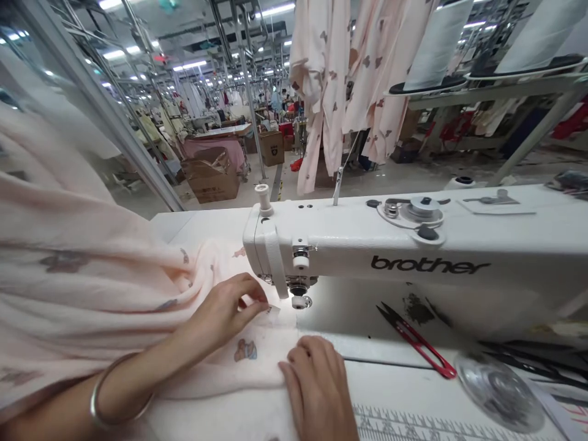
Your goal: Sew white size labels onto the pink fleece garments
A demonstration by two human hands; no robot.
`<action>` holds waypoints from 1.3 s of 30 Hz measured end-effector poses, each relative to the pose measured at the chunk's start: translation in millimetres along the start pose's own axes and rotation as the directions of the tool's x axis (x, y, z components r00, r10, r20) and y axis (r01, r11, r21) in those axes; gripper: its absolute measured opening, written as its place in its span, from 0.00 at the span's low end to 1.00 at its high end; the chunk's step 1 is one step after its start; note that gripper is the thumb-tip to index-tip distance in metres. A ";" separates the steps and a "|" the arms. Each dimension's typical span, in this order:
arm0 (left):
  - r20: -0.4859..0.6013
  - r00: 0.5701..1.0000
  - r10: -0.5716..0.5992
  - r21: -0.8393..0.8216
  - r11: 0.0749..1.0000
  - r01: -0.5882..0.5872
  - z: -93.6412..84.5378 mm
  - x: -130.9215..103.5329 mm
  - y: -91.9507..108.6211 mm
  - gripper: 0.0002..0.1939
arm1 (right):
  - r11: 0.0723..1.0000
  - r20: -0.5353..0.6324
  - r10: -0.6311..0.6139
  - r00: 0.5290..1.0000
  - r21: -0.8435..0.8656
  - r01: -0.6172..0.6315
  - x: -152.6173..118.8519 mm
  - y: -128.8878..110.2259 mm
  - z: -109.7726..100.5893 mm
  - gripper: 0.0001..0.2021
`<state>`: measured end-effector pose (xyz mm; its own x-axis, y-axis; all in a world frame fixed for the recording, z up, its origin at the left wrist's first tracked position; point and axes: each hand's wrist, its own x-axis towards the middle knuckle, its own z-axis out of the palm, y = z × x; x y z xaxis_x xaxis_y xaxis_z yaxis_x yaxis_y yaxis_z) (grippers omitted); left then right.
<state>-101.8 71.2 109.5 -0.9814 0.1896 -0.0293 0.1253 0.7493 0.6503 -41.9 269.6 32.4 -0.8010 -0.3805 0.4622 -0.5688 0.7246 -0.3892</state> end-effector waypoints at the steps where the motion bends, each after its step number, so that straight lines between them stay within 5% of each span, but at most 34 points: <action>1: 0.045 0.997 -0.063 -0.106 0.992 0.068 2.9 0.4 3.0 0.06 | 0.998 -0.012 0.065 0.998 -0.003 -0.065 2.8 0.5 0.8 0.05; 4: 0.207 0.950 -0.233 -0.333 0.896 0.293 19.4 4.4 1.1 0.08 | 0.991 -0.069 0.134 0.989 -0.020 -0.136 3.9 4.5 8.4 0.07; 10: 0.228 0.919 -0.321 -0.355 0.852 0.385 44.6 9.6 -9.2 0.09 | 0.995 -0.080 0.013 0.997 -0.093 -0.021 -3.6 14.8 13.6 0.16; 33: 0.131 0.960 -0.249 -0.203 0.941 0.272 54.0 8.0 -7.7 0.08 | 0.995 -0.094 -0.001 0.996 -0.096 -0.008 -0.1 9.4 10.7 0.13; 39: 0.068 0.991 -0.112 -0.036 0.993 0.115 34.7 -8.6 6.6 0.10 | 0.992 -0.085 -0.029 0.996 -0.122 0.019 -1.0 11.4 9.1 0.14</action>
<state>-87.5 96.5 87.7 -0.9771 0.1471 -0.1541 0.0062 0.7426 0.6697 -49.3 273.0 20.3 -0.7651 -0.3513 0.5396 -0.5566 0.7822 -0.2799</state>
